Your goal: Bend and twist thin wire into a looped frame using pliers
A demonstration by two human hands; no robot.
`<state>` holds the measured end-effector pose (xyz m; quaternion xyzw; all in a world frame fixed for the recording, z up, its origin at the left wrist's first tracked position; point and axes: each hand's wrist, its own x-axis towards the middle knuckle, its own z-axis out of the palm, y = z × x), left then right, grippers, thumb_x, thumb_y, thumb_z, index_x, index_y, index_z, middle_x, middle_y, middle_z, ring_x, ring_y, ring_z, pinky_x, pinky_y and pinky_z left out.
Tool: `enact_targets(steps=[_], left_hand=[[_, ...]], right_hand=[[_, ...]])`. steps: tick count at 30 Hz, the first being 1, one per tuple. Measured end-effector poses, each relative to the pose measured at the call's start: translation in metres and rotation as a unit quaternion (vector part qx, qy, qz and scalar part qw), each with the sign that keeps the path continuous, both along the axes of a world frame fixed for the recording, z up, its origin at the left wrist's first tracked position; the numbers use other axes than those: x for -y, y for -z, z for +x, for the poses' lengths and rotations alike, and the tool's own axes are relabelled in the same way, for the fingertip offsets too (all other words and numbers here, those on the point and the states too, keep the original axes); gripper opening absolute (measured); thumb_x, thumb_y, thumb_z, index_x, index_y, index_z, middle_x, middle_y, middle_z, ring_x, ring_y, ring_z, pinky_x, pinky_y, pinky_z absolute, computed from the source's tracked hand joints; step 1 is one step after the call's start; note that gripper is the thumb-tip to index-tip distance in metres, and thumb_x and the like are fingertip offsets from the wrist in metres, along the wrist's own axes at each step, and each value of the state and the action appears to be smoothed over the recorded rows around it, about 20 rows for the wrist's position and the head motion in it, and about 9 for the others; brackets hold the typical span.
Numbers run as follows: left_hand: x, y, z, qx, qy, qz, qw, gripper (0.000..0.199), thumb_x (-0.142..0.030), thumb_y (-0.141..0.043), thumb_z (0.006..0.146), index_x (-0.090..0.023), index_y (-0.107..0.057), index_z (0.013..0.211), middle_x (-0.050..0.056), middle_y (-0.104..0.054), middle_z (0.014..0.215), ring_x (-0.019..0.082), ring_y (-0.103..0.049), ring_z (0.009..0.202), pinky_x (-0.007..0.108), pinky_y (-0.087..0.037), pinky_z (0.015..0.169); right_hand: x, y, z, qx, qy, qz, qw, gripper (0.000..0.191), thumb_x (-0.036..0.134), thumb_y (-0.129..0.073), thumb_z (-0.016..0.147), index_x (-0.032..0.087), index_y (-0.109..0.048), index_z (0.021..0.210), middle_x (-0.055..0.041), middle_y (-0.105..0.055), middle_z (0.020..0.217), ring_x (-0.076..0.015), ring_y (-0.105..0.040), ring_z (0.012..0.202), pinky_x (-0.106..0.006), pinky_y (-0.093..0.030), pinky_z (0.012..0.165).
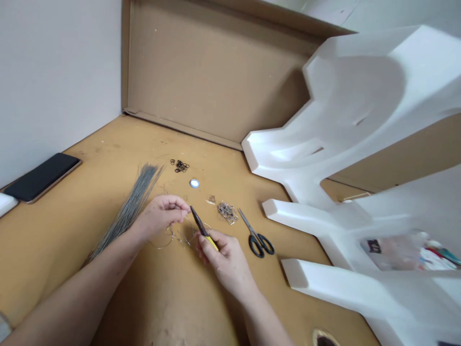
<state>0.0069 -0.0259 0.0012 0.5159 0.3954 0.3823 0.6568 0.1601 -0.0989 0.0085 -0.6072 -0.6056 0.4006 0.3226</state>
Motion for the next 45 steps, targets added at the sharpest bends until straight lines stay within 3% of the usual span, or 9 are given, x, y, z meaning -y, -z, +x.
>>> enact_targets(steps=[7, 16, 27, 45], left_hand=[[-0.001, 0.001, -0.002, 0.017, 0.012, 0.011, 1.0, 0.011, -0.024, -0.061, 0.055, -0.016, -0.061, 0.062, -0.004, -0.053, 0.048, 0.007, -0.042, 0.045, 0.02, -0.031, 0.046], [-0.005, 0.001, -0.006, 0.065, 0.043, 0.055, 0.995, 0.006, -0.017, -0.061, 0.056, -0.015, -0.061, 0.062, -0.003, -0.057, 0.055, 0.007, -0.048, 0.051, 0.022, -0.038, 0.055], [-0.007, 0.0, -0.013, 0.061, 0.074, 0.119, 0.988, 0.003, -0.016, -0.063, 0.059, -0.015, -0.061, 0.061, -0.002, -0.057, 0.056, 0.008, -0.048, 0.055, 0.022, -0.039, 0.058], [-0.002, -0.009, -0.019, 0.034, 0.072, 0.157, 0.984, 0.004, -0.019, -0.062, 0.062, -0.017, -0.062, 0.059, 0.0, -0.059, 0.058, 0.011, -0.05, 0.056, 0.024, -0.039, 0.058]], right_hand=[[0.003, -0.002, 0.0, -0.028, -0.001, -0.002, 1.0, 0.03, 0.037, -0.044, 0.078, 0.017, -0.046, 0.055, 0.0042, -0.043, 0.047, -0.0076, -0.038, 0.044, -0.021, -0.03, 0.043], [0.003, -0.002, 0.004, -0.162, 0.006, -0.081, 0.983, 0.027, 0.041, -0.056, 0.073, 0.014, -0.059, 0.069, 0.0021, -0.051, 0.055, -0.007, -0.044, 0.044, -0.019, -0.034, 0.04], [0.004, -0.002, 0.005, -0.335, -0.044, -0.149, 0.929, 0.024, 0.035, -0.064, 0.068, 0.012, -0.06, 0.063, 0.0035, -0.051, 0.045, -0.0043, -0.041, 0.032, -0.017, -0.024, 0.031], [0.006, -0.006, 0.009, -0.443, -0.099, -0.263, 0.851, 0.02, 0.031, -0.063, 0.069, 0.012, -0.059, 0.061, 0.0037, -0.049, 0.042, -0.0042, -0.04, 0.031, -0.015, -0.027, 0.029]])
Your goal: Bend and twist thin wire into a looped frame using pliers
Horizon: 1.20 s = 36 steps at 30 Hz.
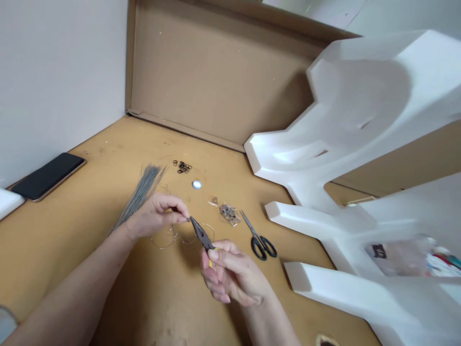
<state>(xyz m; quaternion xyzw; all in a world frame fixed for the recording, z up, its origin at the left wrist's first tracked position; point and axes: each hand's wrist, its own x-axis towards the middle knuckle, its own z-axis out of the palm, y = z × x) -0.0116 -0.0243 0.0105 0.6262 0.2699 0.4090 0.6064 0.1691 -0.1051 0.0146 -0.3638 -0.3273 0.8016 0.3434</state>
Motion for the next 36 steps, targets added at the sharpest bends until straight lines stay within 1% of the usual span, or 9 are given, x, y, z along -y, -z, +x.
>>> enact_targets(steps=[3, 6, 8, 10, 15, 22, 25, 33, 36], left_hand=[[-0.001, 0.001, 0.003, -0.026, -0.023, 0.027, 0.999, 0.005, -0.02, -0.06, 0.064, -0.017, -0.062, 0.061, 0.001, -0.059, 0.06, 0.012, -0.052, 0.059, 0.026, -0.041, 0.063], [-0.001, 0.004, 0.009, -0.045, -0.119, 0.086, 0.988, 0.005, -0.018, -0.058, 0.066, -0.018, -0.063, 0.068, 0.003, -0.064, 0.075, 0.015, -0.055, 0.077, 0.028, -0.041, 0.077], [-0.001, 0.008, 0.015, -0.039, -0.204, 0.073, 0.976, 0.011, -0.018, -0.059, 0.066, -0.019, -0.064, 0.076, 0.004, -0.064, 0.089, 0.016, -0.054, 0.089, 0.029, -0.039, 0.083], [0.0, 0.011, 0.02, -0.029, -0.241, -0.012, 0.97, 0.011, -0.023, -0.06, 0.066, -0.018, -0.062, 0.075, 0.003, -0.064, 0.083, 0.015, -0.055, 0.082, 0.028, -0.041, 0.077], [0.0, 0.013, 0.026, 0.044, -0.133, -0.244, 0.959, 0.024, -0.036, -0.065, 0.062, -0.013, -0.06, 0.065, 0.001, -0.06, 0.058, 0.009, -0.051, 0.053, 0.023, -0.04, 0.055], [-0.001, 0.011, 0.023, 0.107, -0.039, -0.332, 0.936, 0.029, -0.035, -0.073, 0.052, -0.012, -0.057, 0.06, 0.0, -0.056, 0.052, 0.006, -0.048, 0.046, 0.019, -0.033, 0.045], [-0.002, 0.012, 0.02, 0.116, -0.018, -0.334, 0.935, 0.027, -0.032, -0.074, 0.051, -0.012, -0.056, 0.058, -0.001, -0.056, 0.053, 0.006, -0.047, 0.046, 0.018, -0.032, 0.044], [-0.003, 0.011, 0.017, 0.101, -0.02, -0.327, 0.939, 0.022, -0.024, -0.073, 0.052, -0.013, -0.055, 0.058, -0.003, -0.05, 0.049, 0.005, -0.043, 0.045, 0.018, -0.029, 0.042], [-0.003, 0.011, 0.017, 0.092, -0.036, -0.312, 0.945, 0.02, -0.023, -0.072, 0.051, -0.013, -0.056, 0.056, -0.004, -0.049, 0.046, 0.004, -0.041, 0.043, 0.017, -0.027, 0.042]], right_hand=[[-0.001, 0.003, -0.003, 0.034, 0.018, 0.03, 0.999, 0.023, 0.034, -0.062, 0.07, 0.013, -0.058, 0.063, 0.0044, -0.048, 0.043, -0.0047, -0.038, 0.031, -0.017, -0.027, 0.03], [-0.002, 0.006, -0.007, 0.148, 0.093, 0.12, 0.977, 0.025, 0.039, -0.059, 0.072, 0.014, -0.058, 0.068, 0.0037, -0.048, 0.048, -0.0056, -0.04, 0.035, -0.019, -0.03, 0.034], [-0.002, 0.008, -0.01, 0.26, 0.149, 0.198, 0.934, 0.026, 0.041, -0.055, 0.074, 0.014, -0.058, 0.072, 0.0024, -0.049, 0.053, -0.0074, -0.042, 0.042, -0.02, -0.033, 0.039], [-0.001, 0.009, -0.011, 0.36, 0.175, 0.271, 0.875, 0.026, 0.04, -0.05, 0.078, 0.016, -0.057, 0.071, 0.0022, -0.047, 0.054, -0.0087, -0.042, 0.046, -0.021, -0.034, 0.043], [-0.001, 0.012, -0.009, 0.503, 0.15, 0.397, 0.753, 0.023, 0.031, -0.041, 0.082, 0.018, -0.055, 0.068, 0.0018, -0.045, 0.052, -0.0102, -0.041, 0.048, -0.022, -0.035, 0.047], [-0.003, 0.023, -0.011, 0.549, 0.102, 0.501, 0.661, 0.022, 0.024, -0.036, 0.085, 0.017, -0.054, 0.074, -0.0034, -0.054, 0.06, -0.0133, -0.049, 0.053, -0.024, -0.041, 0.052], [-0.003, 0.026, -0.012, 0.552, 0.09, 0.529, 0.639, 0.02, 0.022, -0.035, 0.085, 0.017, -0.053, 0.079, -0.005, -0.056, 0.063, -0.0141, -0.051, 0.055, -0.024, -0.042, 0.053], [0.0, 0.027, -0.011, 0.567, 0.058, 0.549, 0.612, 0.021, 0.022, -0.034, 0.086, 0.017, -0.053, 0.083, -0.0078, -0.061, 0.07, -0.0158, -0.056, 0.06, -0.026, -0.045, 0.057], [0.001, 0.026, -0.012, 0.574, 0.046, 0.539, 0.615, 0.02, 0.021, -0.035, 0.085, 0.017, -0.054, 0.083, -0.0081, -0.062, 0.072, -0.0164, -0.057, 0.063, -0.027, -0.045, 0.06]])
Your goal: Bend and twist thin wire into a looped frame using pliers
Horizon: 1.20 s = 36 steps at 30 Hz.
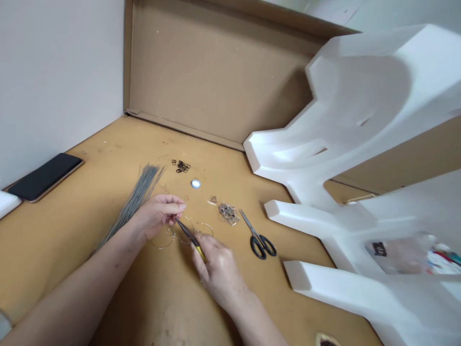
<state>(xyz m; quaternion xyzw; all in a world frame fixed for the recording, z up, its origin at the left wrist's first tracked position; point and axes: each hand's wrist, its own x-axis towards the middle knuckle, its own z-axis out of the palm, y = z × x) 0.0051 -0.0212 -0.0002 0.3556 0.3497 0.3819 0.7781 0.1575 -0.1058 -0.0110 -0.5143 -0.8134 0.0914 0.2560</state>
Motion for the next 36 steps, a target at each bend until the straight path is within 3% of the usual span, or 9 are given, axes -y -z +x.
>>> enact_targets(steps=[6, 12, 36], left_hand=[[-0.001, -0.002, -0.003, 0.002, -0.025, 0.018, 1.0, 0.016, -0.021, -0.069, 0.05, -0.013, -0.056, 0.056, -0.004, -0.05, 0.044, 0.004, -0.04, 0.041, 0.017, -0.027, 0.042], [0.001, -0.004, -0.004, -0.013, 0.029, 0.014, 0.999, 0.015, -0.02, -0.068, 0.049, -0.013, -0.055, 0.054, -0.004, -0.049, 0.043, 0.004, -0.039, 0.04, 0.018, -0.027, 0.042], [0.004, -0.004, -0.002, -0.013, 0.069, 0.012, 0.997, 0.015, -0.02, -0.068, 0.048, -0.013, -0.056, 0.054, -0.003, -0.051, 0.043, 0.004, -0.041, 0.038, 0.018, -0.028, 0.042]], right_hand=[[-0.004, -0.011, 0.006, -0.064, 0.039, -0.062, 0.995, 0.021, 0.026, -0.041, 0.083, 0.018, -0.053, 0.068, -0.0021, -0.055, 0.059, -0.0133, -0.05, 0.054, -0.024, -0.04, 0.052], [-0.006, -0.021, 0.013, -0.132, 0.121, -0.077, 0.981, 0.022, 0.032, -0.043, 0.08, 0.017, -0.056, 0.07, -0.0011, -0.054, 0.058, -0.0136, -0.05, 0.053, -0.023, -0.038, 0.05], [-0.004, -0.015, 0.011, -0.071, 0.099, 0.016, 0.992, 0.02, 0.023, -0.043, 0.082, 0.015, -0.059, 0.075, -0.002, -0.059, 0.058, -0.0115, -0.052, 0.048, -0.02, -0.038, 0.047]])
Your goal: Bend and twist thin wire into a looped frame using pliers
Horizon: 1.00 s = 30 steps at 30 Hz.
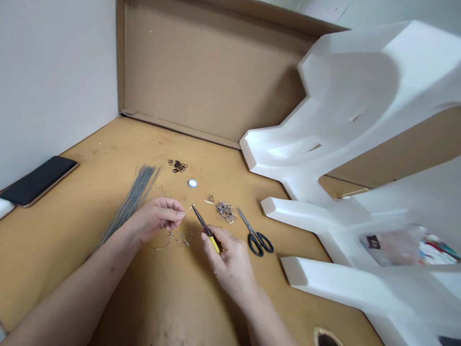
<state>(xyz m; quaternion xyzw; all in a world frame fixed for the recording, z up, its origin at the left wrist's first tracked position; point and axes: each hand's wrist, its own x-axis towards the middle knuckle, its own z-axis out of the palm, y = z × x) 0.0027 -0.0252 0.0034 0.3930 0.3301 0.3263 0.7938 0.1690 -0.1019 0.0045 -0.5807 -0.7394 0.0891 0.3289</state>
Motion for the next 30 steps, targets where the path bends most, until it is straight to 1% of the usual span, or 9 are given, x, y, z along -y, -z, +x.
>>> enact_targets(steps=[25, 30], left_hand=[[-0.0015, 0.0018, 0.0003, 0.002, 0.015, -0.001, 1.0, 0.018, -0.021, -0.068, 0.049, -0.013, -0.054, 0.056, -0.004, -0.049, 0.043, 0.004, -0.04, 0.038, 0.018, -0.027, 0.041], [-0.0014, 0.0015, 0.0005, -0.007, 0.006, 0.002, 1.0, 0.017, -0.021, -0.067, 0.048, -0.013, -0.055, 0.055, -0.005, -0.049, 0.041, 0.004, -0.039, 0.037, 0.018, -0.027, 0.041]], right_hand=[[-0.0013, 0.0015, -0.0005, 0.031, 0.006, 0.028, 0.999, 0.022, 0.023, -0.041, 0.083, 0.015, -0.06, 0.077, -0.0036, -0.062, 0.06, -0.0131, -0.057, 0.051, -0.021, -0.043, 0.05], [-0.0008, 0.0028, 0.0001, 0.05, 0.005, 0.039, 0.998, 0.022, 0.023, -0.039, 0.084, 0.016, -0.06, 0.081, -0.0046, -0.065, 0.065, -0.0141, -0.06, 0.055, -0.021, -0.045, 0.053]])
